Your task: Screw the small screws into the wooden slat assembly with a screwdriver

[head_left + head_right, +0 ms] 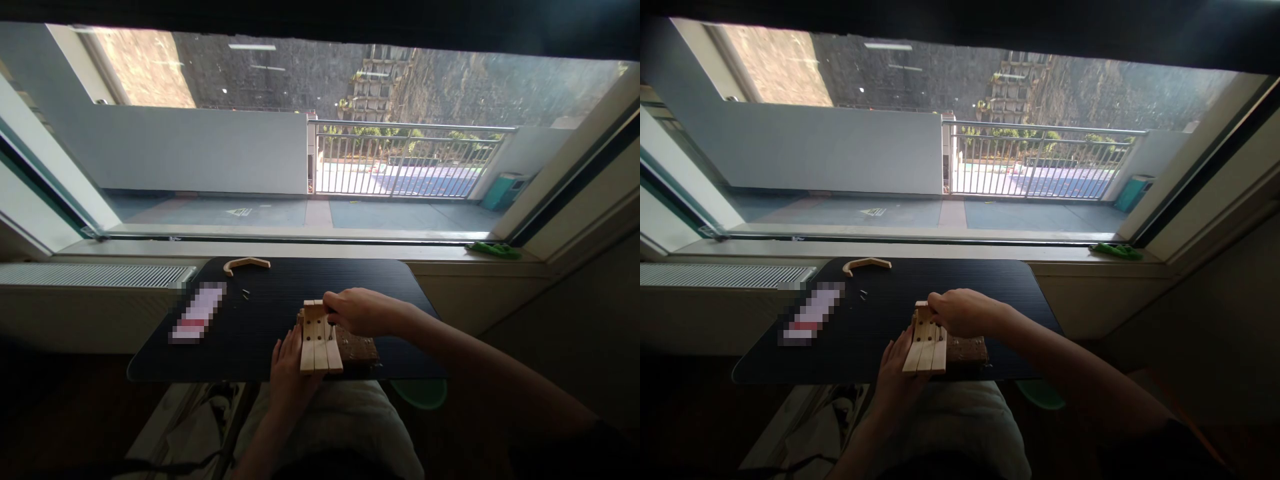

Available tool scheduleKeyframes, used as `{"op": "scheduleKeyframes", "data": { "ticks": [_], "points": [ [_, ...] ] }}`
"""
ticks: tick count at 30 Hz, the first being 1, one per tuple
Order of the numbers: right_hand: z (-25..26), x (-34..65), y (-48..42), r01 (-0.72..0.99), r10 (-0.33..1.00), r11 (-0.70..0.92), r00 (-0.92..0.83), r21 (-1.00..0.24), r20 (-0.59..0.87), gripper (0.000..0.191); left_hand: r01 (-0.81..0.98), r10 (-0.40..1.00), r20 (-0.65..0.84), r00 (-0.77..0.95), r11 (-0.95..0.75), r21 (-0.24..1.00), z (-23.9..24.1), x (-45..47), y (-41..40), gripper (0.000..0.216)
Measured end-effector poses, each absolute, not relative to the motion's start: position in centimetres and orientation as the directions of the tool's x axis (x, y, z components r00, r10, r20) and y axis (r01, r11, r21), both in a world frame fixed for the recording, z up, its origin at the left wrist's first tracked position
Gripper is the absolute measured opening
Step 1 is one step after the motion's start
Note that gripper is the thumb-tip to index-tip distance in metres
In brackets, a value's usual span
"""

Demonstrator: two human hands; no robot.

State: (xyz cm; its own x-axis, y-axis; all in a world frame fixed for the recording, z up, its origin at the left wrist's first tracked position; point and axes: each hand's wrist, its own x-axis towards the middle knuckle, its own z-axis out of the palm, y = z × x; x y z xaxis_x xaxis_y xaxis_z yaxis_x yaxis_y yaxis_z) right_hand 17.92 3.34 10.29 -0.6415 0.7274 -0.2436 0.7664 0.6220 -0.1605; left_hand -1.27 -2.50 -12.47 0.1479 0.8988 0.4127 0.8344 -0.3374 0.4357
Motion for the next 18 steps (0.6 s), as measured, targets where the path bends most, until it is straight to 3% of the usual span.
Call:
{"op": "scheduleKeyframes", "data": {
  "ticks": [18],
  "points": [
    [10.16,17.58,3.45,0.759,0.742,0.650,-0.644,-0.039,-0.185,0.023,0.843,0.889,0.420,0.181,-0.360,0.400,-12.97,-1.68,-2.34,0.087]
  ]
}}
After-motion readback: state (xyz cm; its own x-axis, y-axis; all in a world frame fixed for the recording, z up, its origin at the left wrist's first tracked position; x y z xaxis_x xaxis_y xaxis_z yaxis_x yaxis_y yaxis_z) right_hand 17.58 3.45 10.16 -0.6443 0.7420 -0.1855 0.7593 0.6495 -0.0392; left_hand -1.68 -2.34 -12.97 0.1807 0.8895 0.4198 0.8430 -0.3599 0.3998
